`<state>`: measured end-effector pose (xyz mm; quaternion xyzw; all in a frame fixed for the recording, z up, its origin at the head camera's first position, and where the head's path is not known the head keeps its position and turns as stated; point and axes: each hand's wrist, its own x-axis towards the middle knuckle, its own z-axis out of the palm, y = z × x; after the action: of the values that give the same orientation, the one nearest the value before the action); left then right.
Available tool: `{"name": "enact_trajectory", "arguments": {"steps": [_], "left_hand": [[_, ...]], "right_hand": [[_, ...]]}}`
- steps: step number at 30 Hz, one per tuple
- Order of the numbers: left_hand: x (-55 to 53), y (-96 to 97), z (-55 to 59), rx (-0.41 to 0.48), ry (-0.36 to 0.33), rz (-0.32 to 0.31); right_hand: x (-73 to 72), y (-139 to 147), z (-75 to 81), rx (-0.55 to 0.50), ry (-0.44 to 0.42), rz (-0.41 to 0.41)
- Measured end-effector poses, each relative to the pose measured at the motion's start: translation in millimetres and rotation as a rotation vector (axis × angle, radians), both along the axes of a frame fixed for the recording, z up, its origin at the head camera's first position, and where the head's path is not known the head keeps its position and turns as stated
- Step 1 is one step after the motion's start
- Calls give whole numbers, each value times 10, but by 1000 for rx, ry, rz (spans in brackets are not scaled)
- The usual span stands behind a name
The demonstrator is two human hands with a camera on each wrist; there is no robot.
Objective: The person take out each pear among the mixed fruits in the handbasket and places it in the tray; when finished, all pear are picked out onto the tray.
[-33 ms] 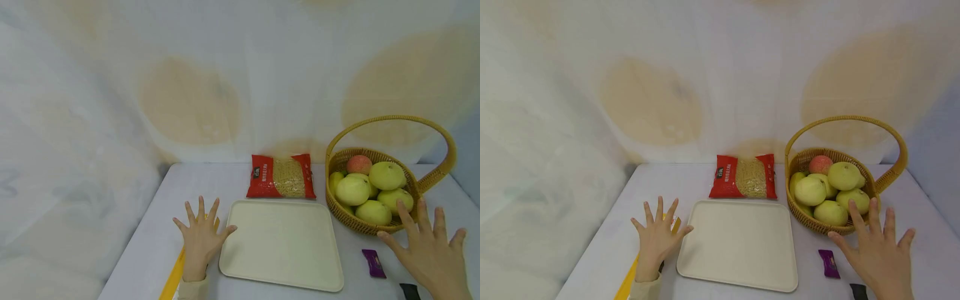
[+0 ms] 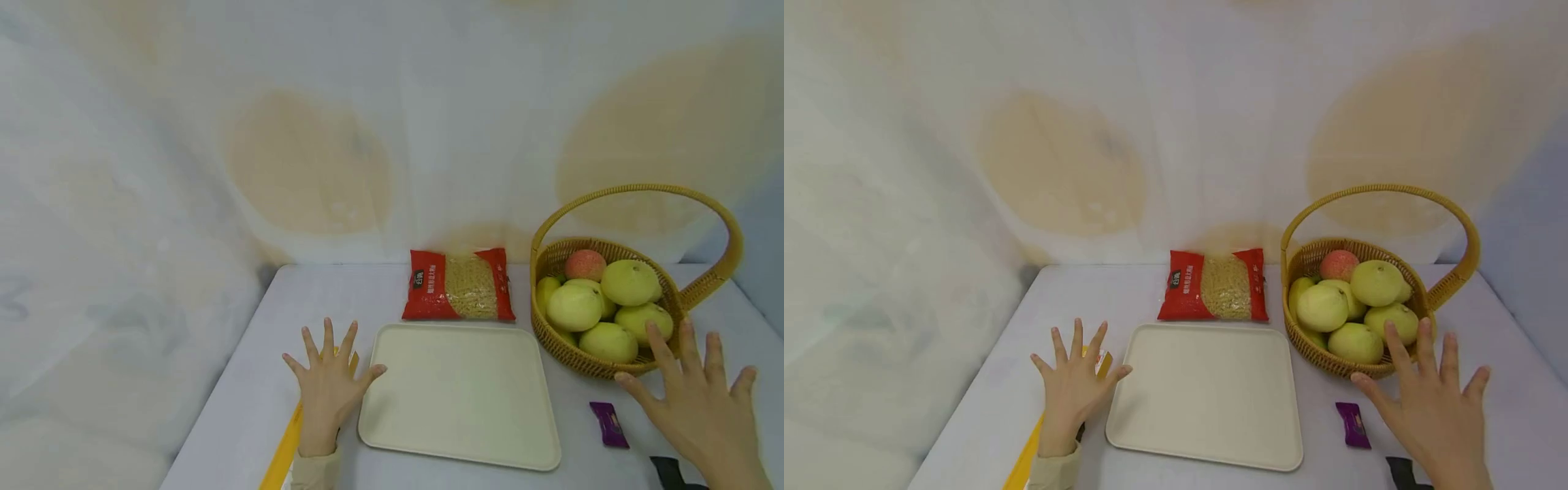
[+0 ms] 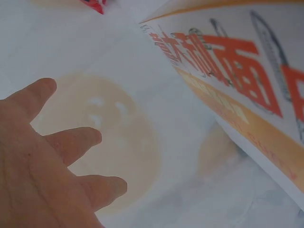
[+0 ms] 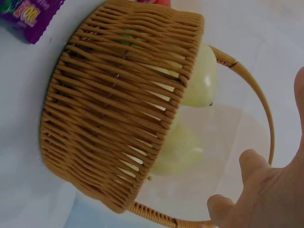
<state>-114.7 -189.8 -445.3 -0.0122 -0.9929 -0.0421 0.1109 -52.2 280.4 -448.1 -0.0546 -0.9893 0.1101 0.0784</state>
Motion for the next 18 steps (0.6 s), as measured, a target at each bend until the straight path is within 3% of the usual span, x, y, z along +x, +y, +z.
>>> {"name": "enact_trajectory", "arguments": {"steps": [5, 10, 14, 18], "left_hand": [[-1, 40, 74, 4, 30, -23], [-4, 196, 68, 93, 92, -133], [15, 505, -3, 290, 120, -289], [-22, 897, -16, 577, 104, -476]], "right_hand": [[-28, 49, -7, -60, -5, 10], [-53, 164, -135, -124, -10, 0], [-86, 262, -287, -195, -16, -3], [-128, 295, -404, -260, 1, 5]]}}
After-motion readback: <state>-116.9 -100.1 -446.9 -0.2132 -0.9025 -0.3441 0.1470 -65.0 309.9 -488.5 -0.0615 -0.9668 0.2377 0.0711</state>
